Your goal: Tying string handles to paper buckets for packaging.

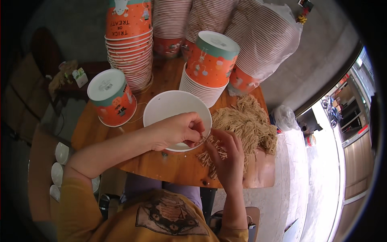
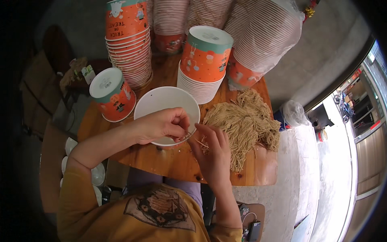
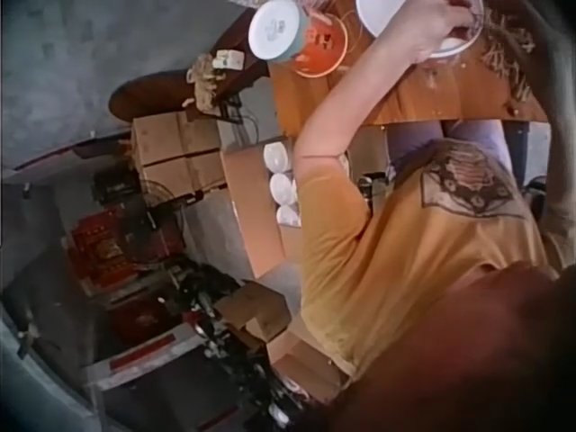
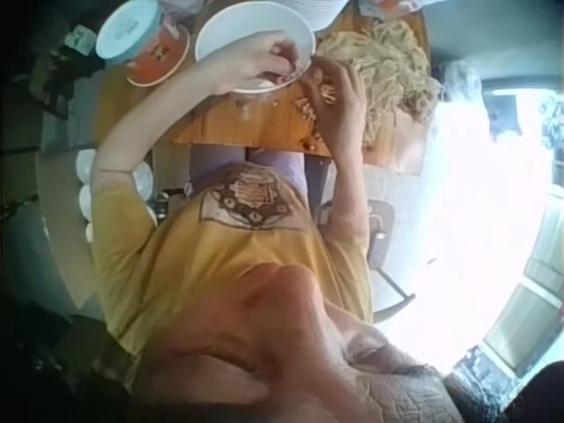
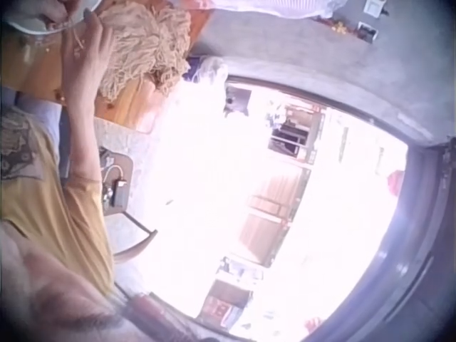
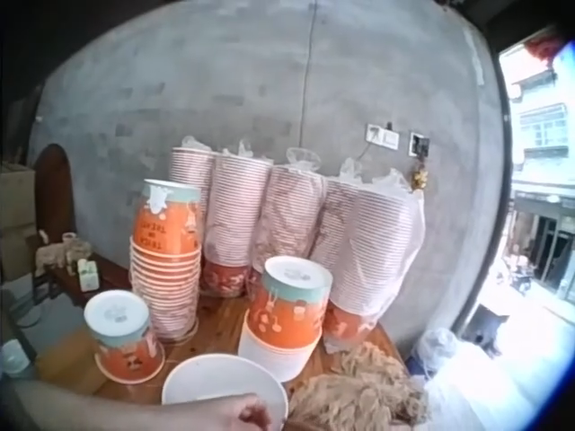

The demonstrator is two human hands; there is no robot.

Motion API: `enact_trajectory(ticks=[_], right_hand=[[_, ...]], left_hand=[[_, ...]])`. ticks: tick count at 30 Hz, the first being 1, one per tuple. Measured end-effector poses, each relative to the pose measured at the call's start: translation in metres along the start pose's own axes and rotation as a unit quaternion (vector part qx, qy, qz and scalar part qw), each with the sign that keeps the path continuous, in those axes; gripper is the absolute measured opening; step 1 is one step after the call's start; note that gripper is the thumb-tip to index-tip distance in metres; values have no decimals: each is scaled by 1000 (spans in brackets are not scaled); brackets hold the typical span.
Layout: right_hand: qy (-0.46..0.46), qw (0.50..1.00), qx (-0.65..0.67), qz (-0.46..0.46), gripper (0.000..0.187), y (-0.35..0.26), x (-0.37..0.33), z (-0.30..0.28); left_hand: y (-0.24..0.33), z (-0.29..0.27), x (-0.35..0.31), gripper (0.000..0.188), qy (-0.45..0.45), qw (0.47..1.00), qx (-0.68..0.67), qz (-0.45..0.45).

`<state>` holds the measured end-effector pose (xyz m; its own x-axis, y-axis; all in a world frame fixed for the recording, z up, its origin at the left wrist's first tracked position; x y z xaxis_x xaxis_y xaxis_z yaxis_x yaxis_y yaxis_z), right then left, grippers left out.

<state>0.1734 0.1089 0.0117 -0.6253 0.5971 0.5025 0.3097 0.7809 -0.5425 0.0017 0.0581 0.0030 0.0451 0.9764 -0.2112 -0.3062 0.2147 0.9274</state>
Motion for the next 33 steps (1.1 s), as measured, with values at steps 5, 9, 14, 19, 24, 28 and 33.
enact_trajectory(ticks=[5,9,14,19,24,28,33], right_hand=[[8,999,-17,-45,19,5,5,13],[1,995,98,0,10,8,2,17],[-27,941,301,154,4,17,-6,25],[-38,991,74,108,10,5,0,19],[-23,989,94,111,11,9,0,21],[-25,984,114,131,9,11,-1,23],[-27,985,106,137,8,9,-1,24]], left_hand=[[-1,1,-3,24,-5,1000,-12,-13],[-1,-1,-5,26,-19,1000,-8,-4],[3,3,-6,26,-31,997,64,38],[0,1,-4,27,-26,988,132,75],[5,4,-10,34,-28,973,206,105],[7,4,-11,37,-15,960,274,65],[3,1,-7,27,-2,943,329,51]])
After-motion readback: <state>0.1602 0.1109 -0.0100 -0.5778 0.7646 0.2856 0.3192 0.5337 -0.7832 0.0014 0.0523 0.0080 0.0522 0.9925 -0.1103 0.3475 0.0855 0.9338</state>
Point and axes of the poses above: each hand's wrist, its own x-axis towards the middle knuckle, its own z-axis out of the palm, y = z × x, the point moved 3 cm from there along x, towards the middle knuckle, and after that the axes turned 9 degrees about -x, right-handed, at the moved point
